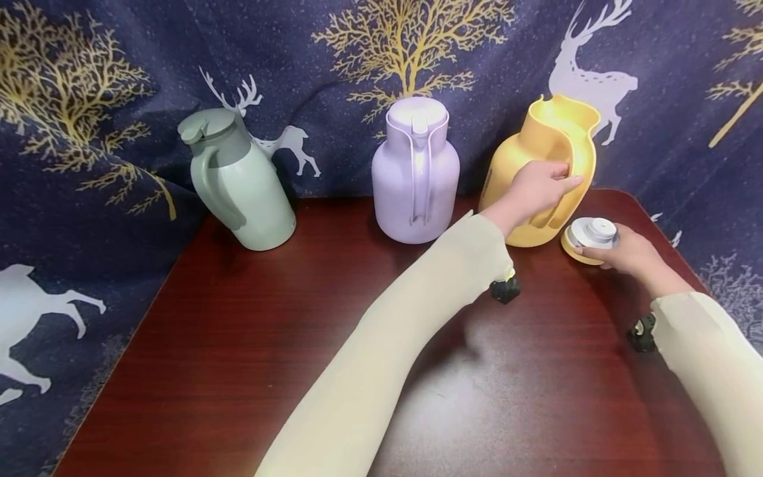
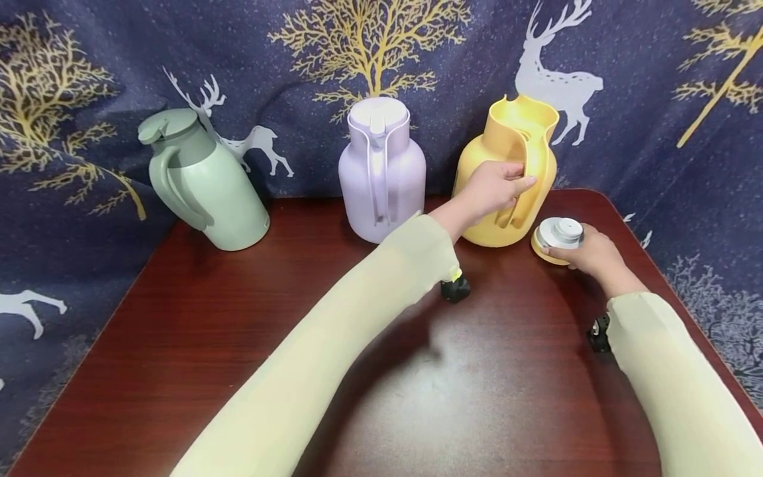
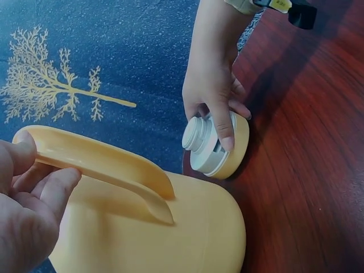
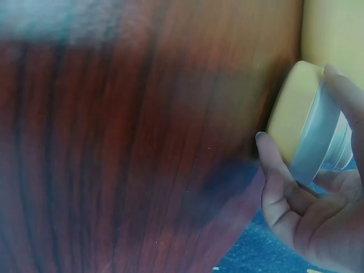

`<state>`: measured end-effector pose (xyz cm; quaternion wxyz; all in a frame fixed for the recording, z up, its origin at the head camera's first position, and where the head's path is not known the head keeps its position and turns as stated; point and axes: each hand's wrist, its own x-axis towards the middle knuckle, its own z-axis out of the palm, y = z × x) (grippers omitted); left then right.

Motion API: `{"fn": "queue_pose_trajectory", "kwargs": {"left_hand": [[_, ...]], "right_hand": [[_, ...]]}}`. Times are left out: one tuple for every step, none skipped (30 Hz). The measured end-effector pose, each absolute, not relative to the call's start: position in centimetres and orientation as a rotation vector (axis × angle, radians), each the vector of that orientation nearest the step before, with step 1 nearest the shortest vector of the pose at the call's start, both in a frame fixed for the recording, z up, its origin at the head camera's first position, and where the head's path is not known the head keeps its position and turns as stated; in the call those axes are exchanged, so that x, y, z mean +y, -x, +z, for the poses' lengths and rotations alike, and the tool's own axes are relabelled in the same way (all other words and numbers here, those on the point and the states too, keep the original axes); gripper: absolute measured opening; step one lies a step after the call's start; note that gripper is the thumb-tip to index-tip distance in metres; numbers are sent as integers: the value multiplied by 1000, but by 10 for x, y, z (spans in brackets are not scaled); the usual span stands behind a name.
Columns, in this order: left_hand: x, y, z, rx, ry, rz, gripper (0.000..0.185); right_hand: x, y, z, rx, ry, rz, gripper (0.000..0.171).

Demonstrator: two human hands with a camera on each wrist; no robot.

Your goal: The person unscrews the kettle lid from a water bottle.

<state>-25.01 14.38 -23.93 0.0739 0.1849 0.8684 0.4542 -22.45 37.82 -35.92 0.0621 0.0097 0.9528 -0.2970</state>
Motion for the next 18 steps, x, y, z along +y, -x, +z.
{"fn": "queue_pose_trajectory", "kwargs": {"left_hand": [[145,251,-239,2626,-554,1341,21],[146,252,-239,2633,-551,1333,22],[147,253,-238,2643,-551,1320,22],[149,254,-239,2650,-544,1306,24],[150,255,-239,2662,-541,1292,24],[152,257,-239,2674,-538,1279,24],[153,258,-239,2692,-545,1259,24],[155,259,-240,2700,-545,1253,23],[156,259,-240,2704,-541,1252,24],[158,260,-240,2719,-552,1237,23],[159,260,-240,2729,-554,1228,24],[161,260,-239,2723,-546,1235,26],[162,259,-239,2722,-540,1235,28],[164,259,-239,2709,-523,1250,31],[165,259,-238,2704,-512,1261,33],[167,258,-238,2699,-502,1268,34],[168,258,-237,2691,-491,1282,35],[169,258,-237,2689,-488,1289,35]], "right_hand": [[379,225,-359,2883,-43,-894,75],[379,226,-359,2888,-56,-890,75],[380,227,-359,2897,-71,-880,76],[380,228,-360,2905,-89,-865,78],[381,230,-361,2910,-110,-858,80],[381,232,-361,2910,-128,-862,81],[382,233,-362,2908,-146,-864,82],[383,235,-362,2902,-164,-874,83],[383,237,-362,2891,-191,-884,86],[384,238,-362,2879,-213,-897,88],[385,240,-362,2864,-241,-912,90],[385,241,-361,2850,-267,-928,92],[386,243,-361,2840,-289,-942,94],[387,245,-360,2830,-309,-960,95],[387,246,-360,2823,-324,-981,95],[388,248,-360,2817,-335,-1005,94],[388,250,-360,2814,-349,-1022,94],[388,253,-360,2813,-356,-1043,92]]}}
